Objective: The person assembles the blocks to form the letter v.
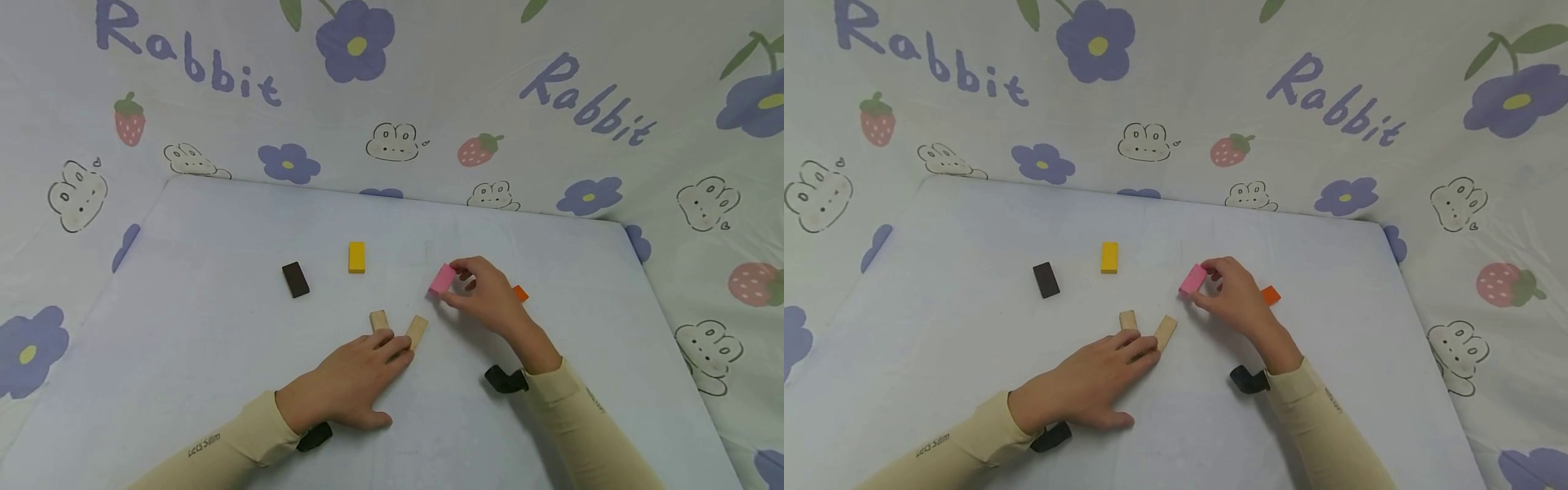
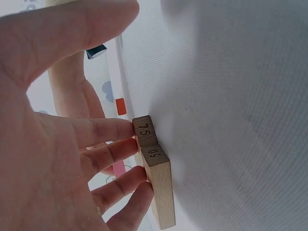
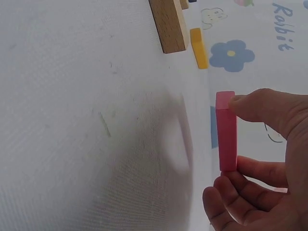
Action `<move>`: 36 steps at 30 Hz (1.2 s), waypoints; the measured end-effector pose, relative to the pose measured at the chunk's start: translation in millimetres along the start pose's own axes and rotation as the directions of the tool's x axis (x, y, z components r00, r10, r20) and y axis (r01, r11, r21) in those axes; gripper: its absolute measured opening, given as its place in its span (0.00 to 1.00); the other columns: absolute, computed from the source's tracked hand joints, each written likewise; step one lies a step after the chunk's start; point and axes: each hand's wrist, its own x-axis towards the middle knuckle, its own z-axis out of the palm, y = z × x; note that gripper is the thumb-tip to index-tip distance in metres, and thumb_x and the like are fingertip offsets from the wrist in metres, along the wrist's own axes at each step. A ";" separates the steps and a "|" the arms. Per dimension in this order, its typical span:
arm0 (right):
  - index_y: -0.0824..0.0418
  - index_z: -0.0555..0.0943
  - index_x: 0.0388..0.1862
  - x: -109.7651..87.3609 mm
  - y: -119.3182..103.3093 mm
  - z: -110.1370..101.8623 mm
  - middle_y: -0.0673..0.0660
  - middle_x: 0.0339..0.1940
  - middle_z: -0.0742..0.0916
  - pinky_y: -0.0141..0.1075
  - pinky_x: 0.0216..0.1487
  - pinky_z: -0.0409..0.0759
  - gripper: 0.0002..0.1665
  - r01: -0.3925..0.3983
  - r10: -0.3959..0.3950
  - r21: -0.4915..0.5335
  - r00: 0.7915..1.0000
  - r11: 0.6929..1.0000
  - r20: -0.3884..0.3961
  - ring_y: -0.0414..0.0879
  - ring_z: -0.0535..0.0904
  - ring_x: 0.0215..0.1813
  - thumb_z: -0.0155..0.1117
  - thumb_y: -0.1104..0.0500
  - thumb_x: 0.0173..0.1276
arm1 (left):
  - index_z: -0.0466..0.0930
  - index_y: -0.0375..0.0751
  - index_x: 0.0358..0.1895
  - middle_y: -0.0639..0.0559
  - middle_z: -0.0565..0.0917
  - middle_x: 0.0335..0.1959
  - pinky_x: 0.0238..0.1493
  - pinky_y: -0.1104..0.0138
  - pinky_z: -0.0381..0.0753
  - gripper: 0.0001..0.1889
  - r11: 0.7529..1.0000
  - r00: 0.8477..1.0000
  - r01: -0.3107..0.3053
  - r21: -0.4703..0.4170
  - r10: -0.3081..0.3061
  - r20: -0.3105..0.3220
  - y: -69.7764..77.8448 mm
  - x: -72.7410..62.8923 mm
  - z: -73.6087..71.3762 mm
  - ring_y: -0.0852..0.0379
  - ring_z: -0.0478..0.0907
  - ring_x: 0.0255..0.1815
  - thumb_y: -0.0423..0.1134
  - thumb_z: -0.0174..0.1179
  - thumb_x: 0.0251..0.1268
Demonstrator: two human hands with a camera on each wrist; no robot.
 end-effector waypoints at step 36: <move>0.66 0.80 0.69 -14.5 -9.1 15.4 0.61 0.59 0.84 0.51 0.57 0.86 0.36 0.055 -0.055 -0.012 0.998 0.998 0.014 0.56 0.82 0.55 0.82 0.54 0.67 | 0.70 0.42 0.81 0.47 0.69 0.78 0.72 0.58 0.73 0.49 1.000 1.000 0.007 0.009 -0.007 0.026 -1.6 -0.6 0.3 0.47 0.64 0.76 0.65 0.73 0.63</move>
